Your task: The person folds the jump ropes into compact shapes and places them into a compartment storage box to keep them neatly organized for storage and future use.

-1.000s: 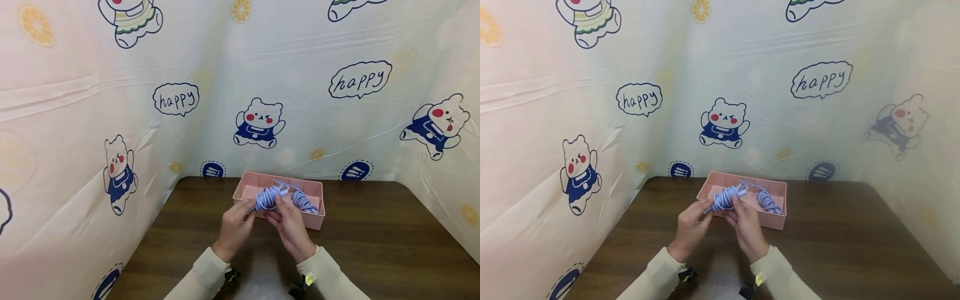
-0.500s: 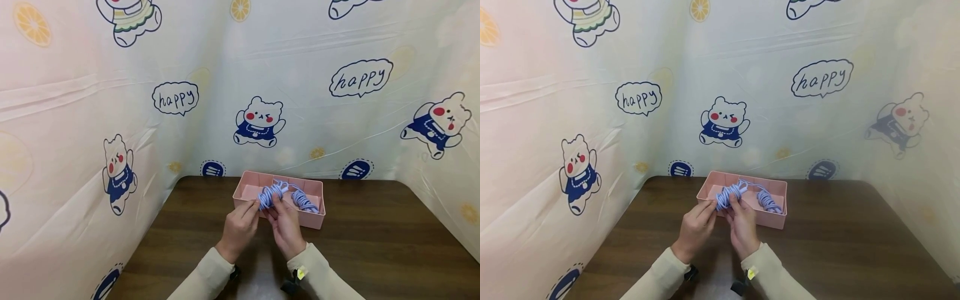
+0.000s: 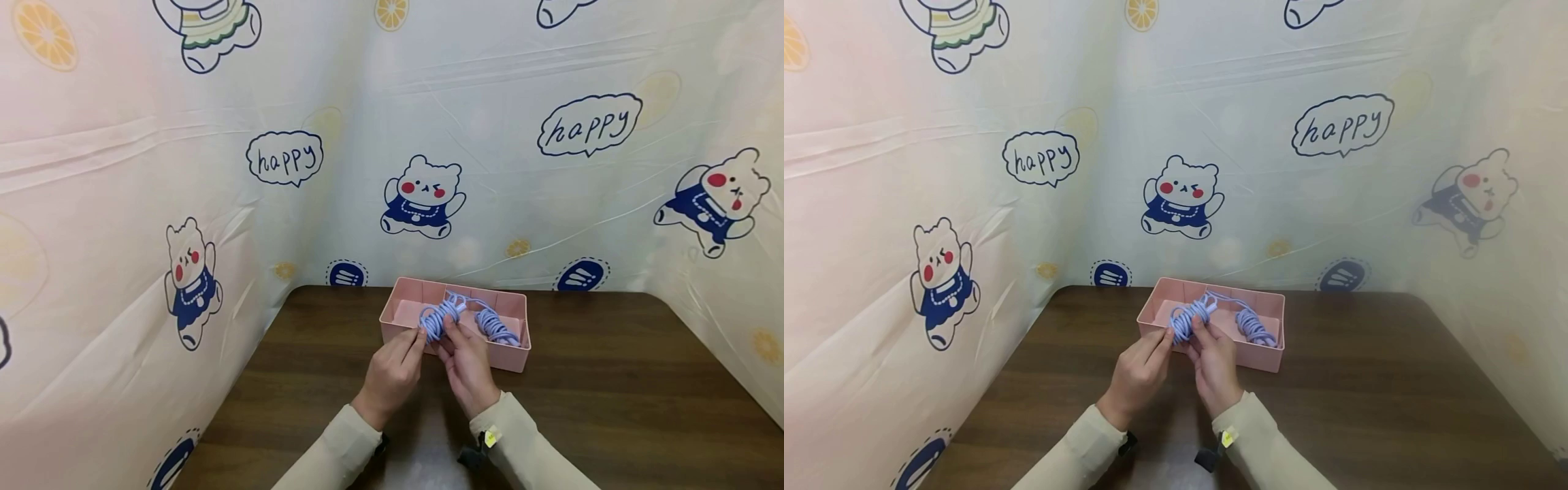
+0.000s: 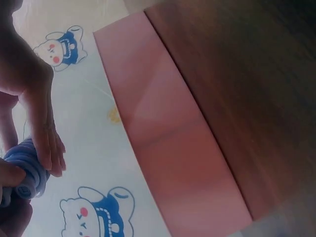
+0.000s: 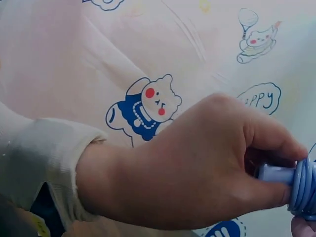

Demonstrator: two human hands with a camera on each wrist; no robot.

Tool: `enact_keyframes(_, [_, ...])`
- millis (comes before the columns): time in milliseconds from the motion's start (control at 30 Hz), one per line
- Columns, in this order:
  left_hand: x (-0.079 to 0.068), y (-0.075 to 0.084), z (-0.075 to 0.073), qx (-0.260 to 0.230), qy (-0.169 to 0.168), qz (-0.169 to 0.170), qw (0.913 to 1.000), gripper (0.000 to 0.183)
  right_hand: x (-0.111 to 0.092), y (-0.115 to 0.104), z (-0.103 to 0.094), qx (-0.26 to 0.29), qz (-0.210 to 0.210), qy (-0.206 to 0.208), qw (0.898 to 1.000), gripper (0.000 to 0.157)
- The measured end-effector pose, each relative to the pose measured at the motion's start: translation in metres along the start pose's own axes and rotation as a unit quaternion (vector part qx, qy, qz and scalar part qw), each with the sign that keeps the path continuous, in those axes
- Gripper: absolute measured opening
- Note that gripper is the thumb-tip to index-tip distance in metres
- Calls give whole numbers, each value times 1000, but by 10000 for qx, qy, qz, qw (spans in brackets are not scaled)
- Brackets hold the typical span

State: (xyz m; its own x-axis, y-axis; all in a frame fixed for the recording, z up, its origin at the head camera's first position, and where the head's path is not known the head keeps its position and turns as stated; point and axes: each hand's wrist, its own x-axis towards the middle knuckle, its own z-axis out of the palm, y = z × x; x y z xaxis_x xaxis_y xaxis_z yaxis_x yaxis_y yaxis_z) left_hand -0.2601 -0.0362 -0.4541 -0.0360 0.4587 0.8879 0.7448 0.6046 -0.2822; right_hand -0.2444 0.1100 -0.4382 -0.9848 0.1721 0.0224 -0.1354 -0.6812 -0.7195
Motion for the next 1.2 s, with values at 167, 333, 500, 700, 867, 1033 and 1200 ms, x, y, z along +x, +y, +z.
enact_keyframes(167, [-4, 0, 2, -271, -644, -178, 9974, 35, 6, -5, -3, -67, -1, 24, 10000, 37])
enact_keyframes(333, [-1, -4, 0, -680, -1228, -381, 9894, 52, 11, -12, -10, -220, 92, 98, 9997, 41])
enact_keyframes(500, [4, -18, -4, -1149, -1546, -445, 9803, 49, 13, -21, -17, -436, -16, 4, 9990, 44])
enact_keyframes(700, [1, -58, 2, -1182, -1839, -1906, 9570, 37, 11, -31, -33, -512, -25, -102, 9986, 48])
enact_keyframes(867, [-11, -101, 20, -1818, -2734, -4278, 8422, 45, 13, -34, -48, -697, 55, 87, 9975, 49])
enact_keyframes(1033, [-33, -123, 40, -2861, -3038, -5712, 7068, 52, 24, -34, -61, -758, 8, 144, 9970, 51])
enact_keyframes(1200, [-48, -122, 53, -3735, -2886, -6160, 6308, 52, 33, -32, -70, -556, 38, 241, 9982, 44])
